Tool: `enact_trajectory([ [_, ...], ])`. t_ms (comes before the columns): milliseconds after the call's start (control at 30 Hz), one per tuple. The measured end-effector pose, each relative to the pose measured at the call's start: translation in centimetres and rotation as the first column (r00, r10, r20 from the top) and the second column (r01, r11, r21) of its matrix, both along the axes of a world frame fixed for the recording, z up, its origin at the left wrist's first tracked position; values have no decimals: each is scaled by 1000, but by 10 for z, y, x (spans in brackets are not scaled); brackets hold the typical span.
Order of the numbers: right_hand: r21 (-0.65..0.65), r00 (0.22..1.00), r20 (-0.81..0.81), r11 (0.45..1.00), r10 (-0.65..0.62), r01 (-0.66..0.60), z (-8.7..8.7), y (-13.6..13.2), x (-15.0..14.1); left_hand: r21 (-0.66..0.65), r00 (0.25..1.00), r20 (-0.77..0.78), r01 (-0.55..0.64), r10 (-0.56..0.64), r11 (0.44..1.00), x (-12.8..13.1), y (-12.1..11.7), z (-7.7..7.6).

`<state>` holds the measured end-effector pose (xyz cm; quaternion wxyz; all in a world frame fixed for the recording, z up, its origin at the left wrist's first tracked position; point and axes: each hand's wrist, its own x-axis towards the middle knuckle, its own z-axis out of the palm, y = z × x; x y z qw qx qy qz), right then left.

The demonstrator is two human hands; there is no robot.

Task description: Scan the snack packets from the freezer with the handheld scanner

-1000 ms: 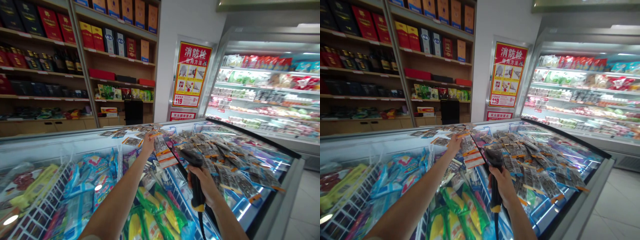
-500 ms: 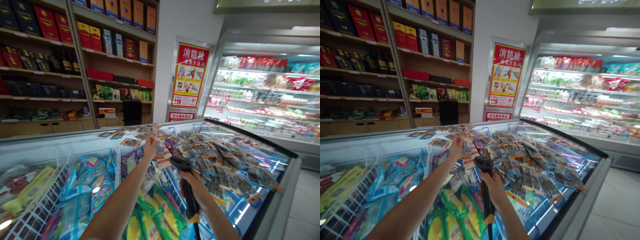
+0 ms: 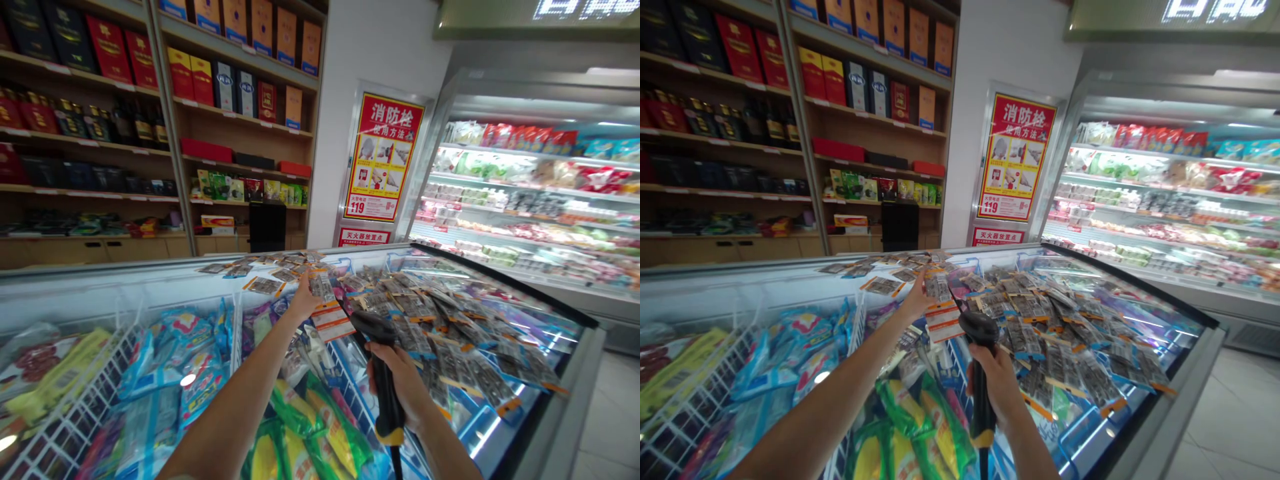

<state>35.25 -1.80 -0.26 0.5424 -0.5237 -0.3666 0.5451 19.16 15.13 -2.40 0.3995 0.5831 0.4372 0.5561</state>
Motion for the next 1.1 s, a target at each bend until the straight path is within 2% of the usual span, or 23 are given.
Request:
enact_trajectory([
  [100,19,1000,-2,1000,14,-14,3,-2,0,-25,982,117,151,-147,988,1,-3,4],
  [367,-12,1000,19,1000,24,-24,18,-10,2,55,957,179,222,-228,973,3,-1,3],
  [667,0,996,-26,997,80,-80,18,-12,4,148,897,291,303,-334,942,7,8,-7],
  [833,8,995,-46,996,84,-84,18,-11,3,135,883,319,318,-345,939,6,9,-9],
  [1100,-14,997,-25,997,74,-74,18,-11,-2,145,919,257,270,-300,952,5,13,-12],
])
